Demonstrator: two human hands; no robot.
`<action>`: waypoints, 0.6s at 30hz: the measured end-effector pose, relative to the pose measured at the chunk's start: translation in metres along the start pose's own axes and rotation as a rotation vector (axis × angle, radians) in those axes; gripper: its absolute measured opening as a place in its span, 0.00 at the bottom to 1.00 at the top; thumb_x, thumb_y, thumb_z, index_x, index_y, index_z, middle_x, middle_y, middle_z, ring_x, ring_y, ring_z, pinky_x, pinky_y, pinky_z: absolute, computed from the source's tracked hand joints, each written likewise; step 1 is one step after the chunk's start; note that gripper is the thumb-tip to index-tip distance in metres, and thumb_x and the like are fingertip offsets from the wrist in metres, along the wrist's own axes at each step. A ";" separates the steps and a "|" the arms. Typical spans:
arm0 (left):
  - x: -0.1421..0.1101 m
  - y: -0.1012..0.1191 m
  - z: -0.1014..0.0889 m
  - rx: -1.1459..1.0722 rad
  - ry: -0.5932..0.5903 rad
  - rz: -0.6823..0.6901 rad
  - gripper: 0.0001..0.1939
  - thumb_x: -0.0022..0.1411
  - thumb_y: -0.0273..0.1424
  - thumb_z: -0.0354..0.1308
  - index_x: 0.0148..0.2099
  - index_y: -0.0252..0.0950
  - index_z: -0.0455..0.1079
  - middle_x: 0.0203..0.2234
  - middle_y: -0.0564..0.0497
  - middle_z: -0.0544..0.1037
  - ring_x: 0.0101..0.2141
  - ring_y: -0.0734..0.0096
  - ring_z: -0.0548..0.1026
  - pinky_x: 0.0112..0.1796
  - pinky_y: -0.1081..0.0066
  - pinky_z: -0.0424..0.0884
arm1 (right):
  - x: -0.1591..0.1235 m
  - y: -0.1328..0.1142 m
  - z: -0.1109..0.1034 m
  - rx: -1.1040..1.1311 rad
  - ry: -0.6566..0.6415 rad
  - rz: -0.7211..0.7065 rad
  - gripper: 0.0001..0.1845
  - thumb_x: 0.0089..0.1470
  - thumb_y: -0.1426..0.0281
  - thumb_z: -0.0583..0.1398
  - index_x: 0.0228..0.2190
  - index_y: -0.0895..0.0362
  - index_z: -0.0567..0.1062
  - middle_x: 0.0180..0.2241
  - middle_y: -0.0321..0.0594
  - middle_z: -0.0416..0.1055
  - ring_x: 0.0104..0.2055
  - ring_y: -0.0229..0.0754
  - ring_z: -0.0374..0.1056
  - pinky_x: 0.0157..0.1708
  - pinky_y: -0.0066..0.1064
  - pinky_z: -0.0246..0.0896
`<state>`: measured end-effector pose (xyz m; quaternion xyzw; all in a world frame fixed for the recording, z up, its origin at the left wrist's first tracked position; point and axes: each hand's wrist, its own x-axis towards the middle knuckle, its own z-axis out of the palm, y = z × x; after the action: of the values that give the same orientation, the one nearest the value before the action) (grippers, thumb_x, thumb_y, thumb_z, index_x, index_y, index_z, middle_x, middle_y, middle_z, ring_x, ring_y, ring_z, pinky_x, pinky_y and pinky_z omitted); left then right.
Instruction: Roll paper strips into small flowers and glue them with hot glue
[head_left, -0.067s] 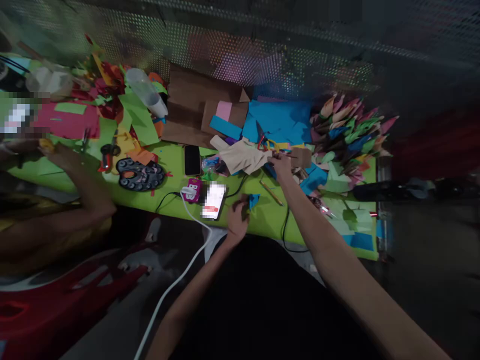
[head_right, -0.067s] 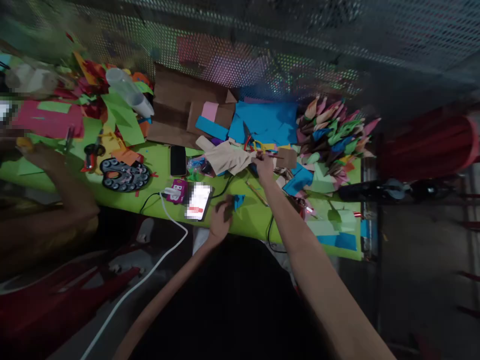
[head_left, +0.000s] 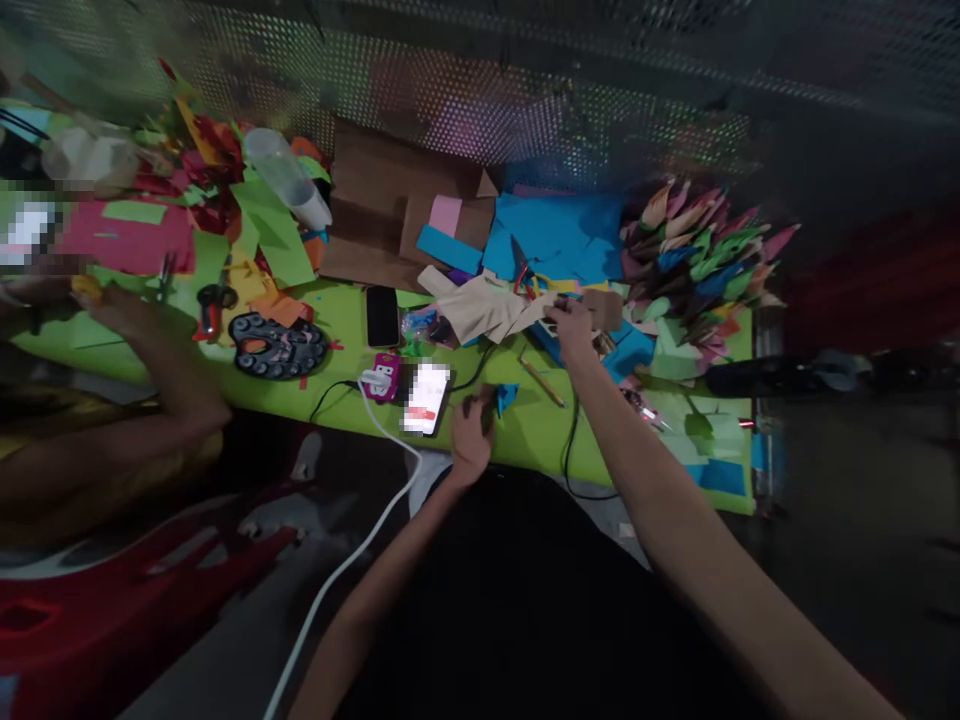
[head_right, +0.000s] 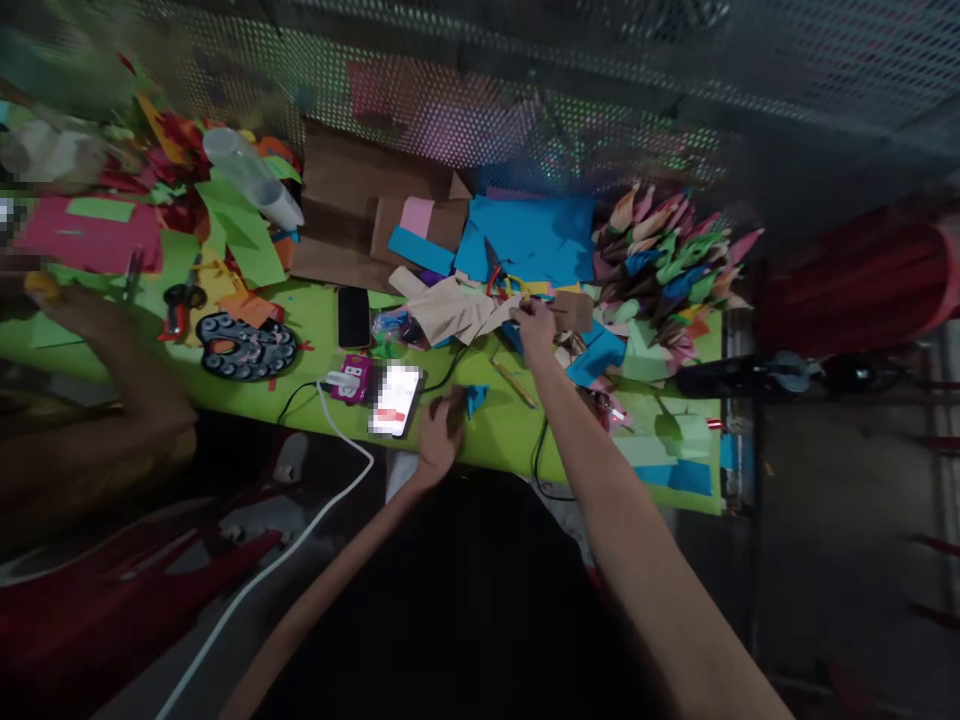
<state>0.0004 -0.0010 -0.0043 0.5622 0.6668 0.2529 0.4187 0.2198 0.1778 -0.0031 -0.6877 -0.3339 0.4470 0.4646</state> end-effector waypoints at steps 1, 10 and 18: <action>0.001 -0.001 0.001 0.120 0.000 0.007 0.22 0.55 0.21 0.60 0.53 0.38 0.73 0.55 0.38 0.71 0.58 0.46 0.68 0.60 0.48 0.63 | -0.003 -0.004 -0.007 0.009 0.041 -0.003 0.10 0.44 0.70 0.66 0.26 0.54 0.68 0.22 0.29 0.67 0.30 0.37 0.66 0.31 0.29 0.63; 0.026 0.013 0.005 0.329 0.050 0.055 0.20 0.64 0.24 0.52 0.58 0.37 0.69 0.53 0.36 0.71 0.53 0.48 0.70 0.54 0.55 0.66 | -0.086 -0.013 -0.072 0.329 -0.028 -0.009 0.12 0.35 0.70 0.68 0.23 0.51 0.71 0.23 0.28 0.68 0.27 0.36 0.64 0.27 0.27 0.65; 0.009 0.018 0.018 0.015 -0.030 -0.086 0.12 0.61 0.32 0.63 0.47 0.36 0.71 0.35 0.44 0.77 0.48 0.46 0.75 0.55 0.57 0.64 | -0.153 0.009 -0.109 0.460 0.056 0.103 0.11 0.34 0.73 0.68 0.24 0.53 0.73 0.23 0.27 0.68 0.27 0.34 0.64 0.29 0.27 0.60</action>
<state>0.0254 0.0092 -0.0019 0.5398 0.6858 0.2212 0.4351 0.2635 0.0040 0.0534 -0.5920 -0.1746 0.5150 0.5947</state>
